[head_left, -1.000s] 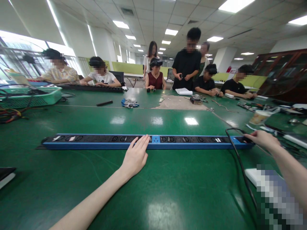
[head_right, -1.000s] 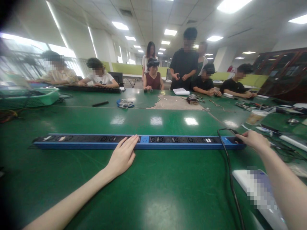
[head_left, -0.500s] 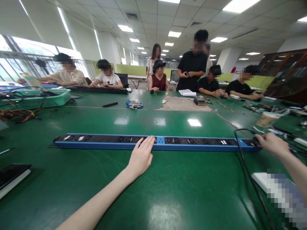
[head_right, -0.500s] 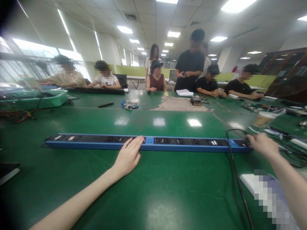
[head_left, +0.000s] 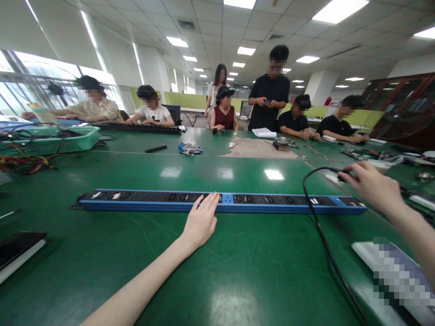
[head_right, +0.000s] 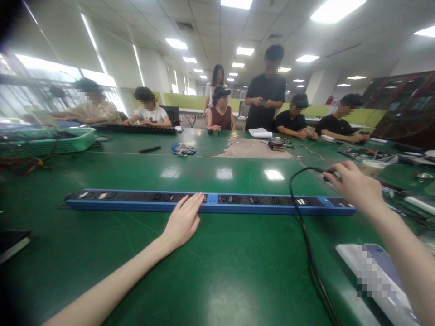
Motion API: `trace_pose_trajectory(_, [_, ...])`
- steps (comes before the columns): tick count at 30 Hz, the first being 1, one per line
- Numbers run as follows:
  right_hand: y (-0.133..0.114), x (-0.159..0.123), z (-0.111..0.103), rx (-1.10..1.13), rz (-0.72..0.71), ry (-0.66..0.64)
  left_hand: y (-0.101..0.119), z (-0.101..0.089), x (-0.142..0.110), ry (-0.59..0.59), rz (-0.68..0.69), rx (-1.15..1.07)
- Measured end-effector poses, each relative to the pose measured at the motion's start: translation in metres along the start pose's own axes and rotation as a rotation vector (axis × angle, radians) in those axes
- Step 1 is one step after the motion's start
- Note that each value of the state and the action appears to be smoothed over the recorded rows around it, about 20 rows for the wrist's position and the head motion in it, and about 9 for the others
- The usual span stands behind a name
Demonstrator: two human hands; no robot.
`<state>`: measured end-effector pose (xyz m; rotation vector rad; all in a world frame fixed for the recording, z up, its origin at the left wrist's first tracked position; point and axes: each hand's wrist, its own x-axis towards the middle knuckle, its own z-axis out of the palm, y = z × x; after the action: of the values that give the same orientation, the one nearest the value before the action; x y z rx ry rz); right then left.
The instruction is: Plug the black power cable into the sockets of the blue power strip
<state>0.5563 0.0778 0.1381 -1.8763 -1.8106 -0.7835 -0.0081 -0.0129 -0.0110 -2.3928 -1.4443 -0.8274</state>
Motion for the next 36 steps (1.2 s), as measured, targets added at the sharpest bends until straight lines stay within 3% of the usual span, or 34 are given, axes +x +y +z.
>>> trace_pose_trajectory(4, [-0.085,0.008,-0.03,0.255,-0.146,-0.063,0.0,-0.005,0.003,0.061,-0.104,-0.25])
trace_pose_trajectory(8, [-0.178,-0.004,-0.056,0.593,-0.306,-0.233,0.005,-0.032,0.021,0.14,-0.367,-0.806])
trace_pose_trajectory(11, [-0.246,-0.019,-0.071,0.773,-0.43,-0.333,0.011,-0.066,0.037,0.02,-0.467,-1.325])
trace_pose_trajectory(14, [-0.306,-0.032,-0.078,0.91,-0.521,-0.429,0.017,-0.1,0.045,-0.181,-0.432,-1.468])
trace_pose_trajectory(16, [-0.341,-0.039,-0.077,1.025,-0.525,-0.488,0.016,-0.115,0.044,-0.253,-0.377,-1.377])
trace_pose_trajectory(18, [-0.373,-0.045,-0.07,1.171,-0.489,-0.587,0.009,-0.122,0.038,-0.247,-0.368,-1.219])
trace_pose_trajectory(20, [-0.4,-0.051,-0.062,1.332,-0.425,-0.782,-0.004,-0.123,0.031,-0.231,-0.363,-1.045])
trace_pose_trajectory(23, [-0.435,-0.054,-0.052,1.513,-0.237,-1.056,-0.028,-0.123,0.022,-0.217,-0.306,-0.771])
trace_pose_trajectory(25, [-0.455,-0.05,-0.049,1.611,-0.08,-1.132,-0.043,-0.126,0.02,-0.208,-0.277,-0.543])
trace_pose_trajectory(28, [-0.483,-0.038,-0.052,1.688,0.058,-1.131,-0.061,-0.137,0.019,-0.191,-0.272,-0.147])
trace_pose_trajectory(31, [-0.514,-0.027,-0.058,1.683,0.051,-1.077,-0.077,-0.155,0.017,-0.19,-0.256,0.147])
trace_pose_trajectory(36, [-0.574,-0.016,-0.063,1.603,-0.086,-1.002,-0.12,-0.189,0.009,-0.236,-0.265,0.224])
